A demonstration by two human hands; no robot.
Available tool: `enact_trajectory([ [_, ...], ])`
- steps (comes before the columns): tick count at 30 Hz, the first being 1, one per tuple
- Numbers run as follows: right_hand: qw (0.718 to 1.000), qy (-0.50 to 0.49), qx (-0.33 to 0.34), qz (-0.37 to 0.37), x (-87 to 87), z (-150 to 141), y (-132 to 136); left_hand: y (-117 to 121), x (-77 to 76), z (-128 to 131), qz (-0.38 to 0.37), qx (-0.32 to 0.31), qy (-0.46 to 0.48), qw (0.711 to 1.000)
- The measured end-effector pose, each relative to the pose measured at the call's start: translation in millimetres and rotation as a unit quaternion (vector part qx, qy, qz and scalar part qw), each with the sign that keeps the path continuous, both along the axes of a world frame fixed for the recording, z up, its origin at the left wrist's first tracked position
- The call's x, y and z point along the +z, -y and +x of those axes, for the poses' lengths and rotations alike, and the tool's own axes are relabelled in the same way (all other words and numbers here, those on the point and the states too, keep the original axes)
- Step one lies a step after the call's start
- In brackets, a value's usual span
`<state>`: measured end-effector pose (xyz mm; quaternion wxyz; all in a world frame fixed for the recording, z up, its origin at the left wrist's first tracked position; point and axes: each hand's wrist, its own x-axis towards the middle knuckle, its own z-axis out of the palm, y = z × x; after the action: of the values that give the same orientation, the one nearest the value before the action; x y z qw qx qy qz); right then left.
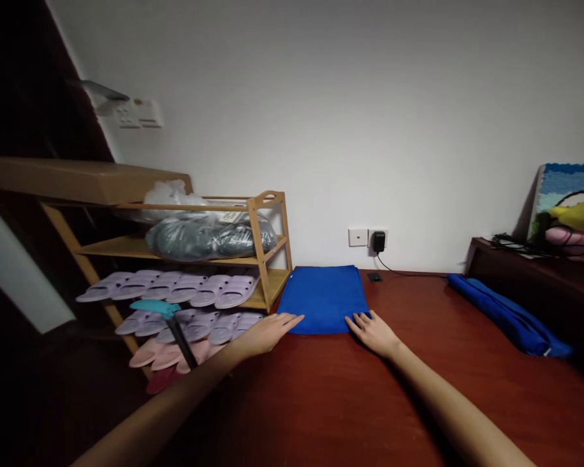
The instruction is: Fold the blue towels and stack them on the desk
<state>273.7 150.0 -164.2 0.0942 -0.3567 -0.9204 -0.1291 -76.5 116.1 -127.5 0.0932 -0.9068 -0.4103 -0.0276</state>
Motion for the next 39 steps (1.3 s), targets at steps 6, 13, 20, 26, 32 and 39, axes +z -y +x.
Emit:
enact_trajectory([
  [6,0.992,-0.077,-0.086,-0.046,13.3,-10,1,-4,-2.9,18,0.032,0.083,-0.002,0.996],
  [13,0.990,-0.092,-0.102,-0.043,16.3,-7,3,-6,1.5,22,0.052,0.157,0.043,0.985],
  [20,0.999,-0.038,-0.012,-0.034,12.3,6,11,1,-11.5,-14,0.046,0.033,0.031,0.998],
  [26,0.994,-0.066,-0.086,0.001,8.0,-11,-3,-15,-15.8,-21,0.054,0.093,0.180,0.978],
  [32,0.994,-0.058,-0.093,0.022,12.0,-16,-11,-20,-13.8,-15,0.062,0.098,0.163,0.980],
  [39,0.999,0.010,0.003,0.050,9.1,-6,-10,-15,-11.6,-14,0.124,0.051,0.074,0.988],
])
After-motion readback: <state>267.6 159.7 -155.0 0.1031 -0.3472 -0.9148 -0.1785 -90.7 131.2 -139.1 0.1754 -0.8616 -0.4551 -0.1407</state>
